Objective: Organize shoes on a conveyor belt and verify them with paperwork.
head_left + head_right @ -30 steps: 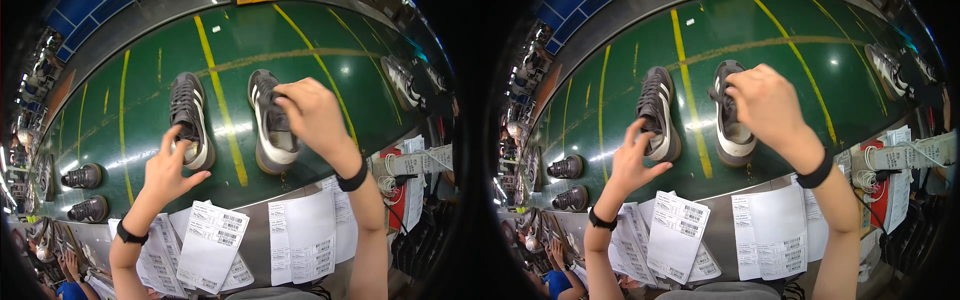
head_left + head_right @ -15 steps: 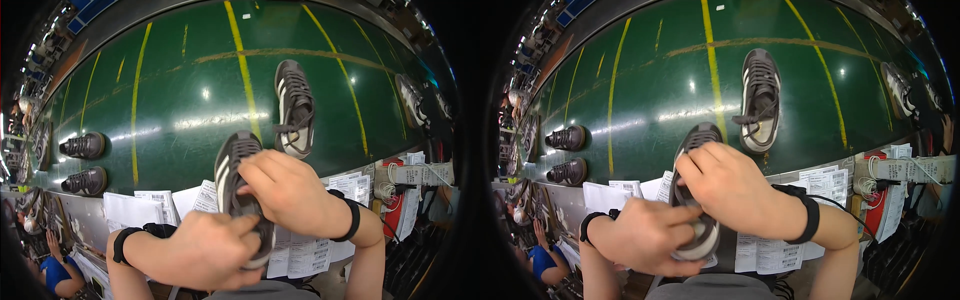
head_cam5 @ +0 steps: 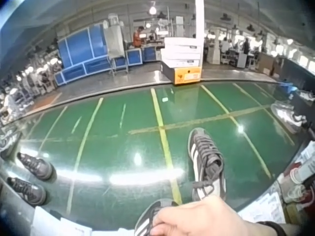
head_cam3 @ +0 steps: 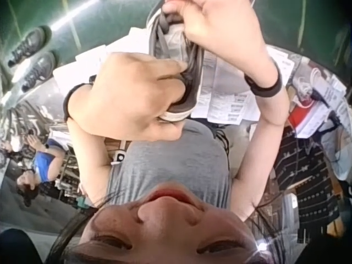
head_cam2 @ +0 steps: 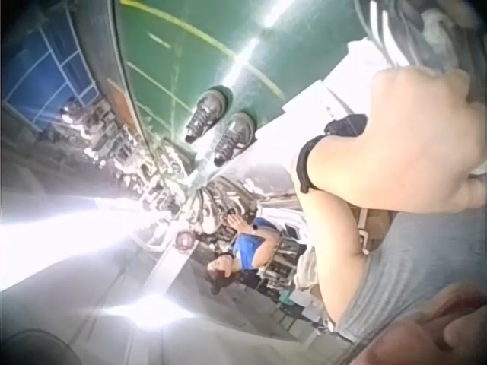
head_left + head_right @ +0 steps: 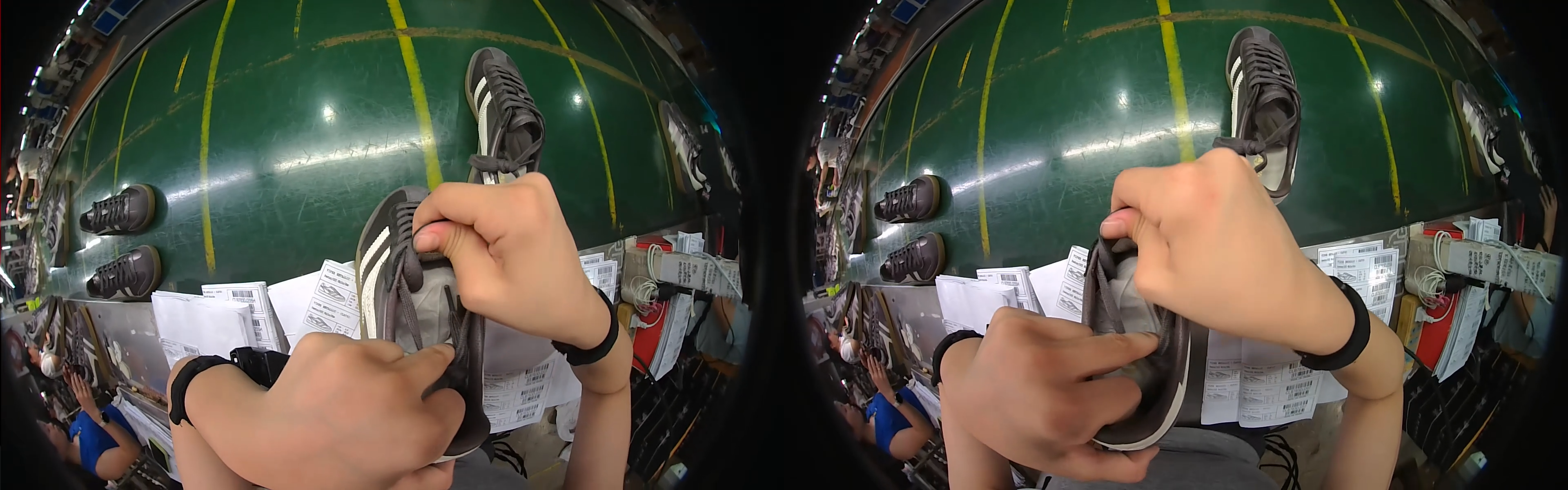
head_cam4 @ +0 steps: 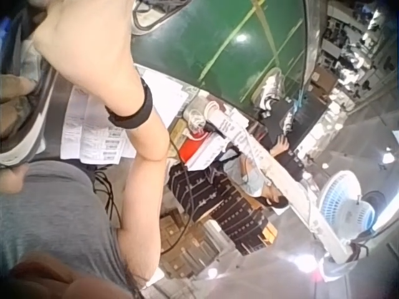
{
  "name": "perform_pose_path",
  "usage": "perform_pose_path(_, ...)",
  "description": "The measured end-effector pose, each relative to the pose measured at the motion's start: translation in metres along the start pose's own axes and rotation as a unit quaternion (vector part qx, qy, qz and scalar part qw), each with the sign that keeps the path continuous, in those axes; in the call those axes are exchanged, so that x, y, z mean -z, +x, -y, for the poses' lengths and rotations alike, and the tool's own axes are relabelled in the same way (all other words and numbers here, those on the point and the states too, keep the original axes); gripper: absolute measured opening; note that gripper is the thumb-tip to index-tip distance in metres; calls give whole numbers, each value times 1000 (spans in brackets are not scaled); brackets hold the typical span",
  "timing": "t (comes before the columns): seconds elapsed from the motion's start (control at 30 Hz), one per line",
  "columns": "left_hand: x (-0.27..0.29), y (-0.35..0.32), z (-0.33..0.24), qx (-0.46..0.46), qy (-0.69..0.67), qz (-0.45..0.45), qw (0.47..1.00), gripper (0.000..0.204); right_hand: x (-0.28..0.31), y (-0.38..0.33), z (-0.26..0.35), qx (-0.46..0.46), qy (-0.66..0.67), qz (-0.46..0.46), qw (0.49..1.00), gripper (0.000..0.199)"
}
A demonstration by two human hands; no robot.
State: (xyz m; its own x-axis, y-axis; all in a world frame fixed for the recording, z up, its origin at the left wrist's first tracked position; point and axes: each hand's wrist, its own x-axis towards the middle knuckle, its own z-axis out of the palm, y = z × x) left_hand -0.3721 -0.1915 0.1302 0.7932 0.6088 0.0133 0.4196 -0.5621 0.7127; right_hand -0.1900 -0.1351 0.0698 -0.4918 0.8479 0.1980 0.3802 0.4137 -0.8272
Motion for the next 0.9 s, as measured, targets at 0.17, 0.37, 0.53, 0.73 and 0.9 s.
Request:
perform_pose_path(0.17,-1,-1,1,-17,5,-9,1000,39,-1,4,-1,-36,21,11,999,5)
perform_pose_path(0.37,-8,-17,-9,86,-8,-97,992,36,12,19,4,267,-235,-108,928,22)
perform_pose_path(0.53,-18,-81,28,271,110,-45,955,49,26,11,17,38,-369,-134,919,9)
perform_pose_path(0.73,-85,-157,23,379,133,-49,915,56,-46,-85,19,-204,0,219,954,30)
perform_pose_path(0.9,-84,-152,7,430,-163,-89,884,45,-100,-118,10,-298,313,8,902,31)
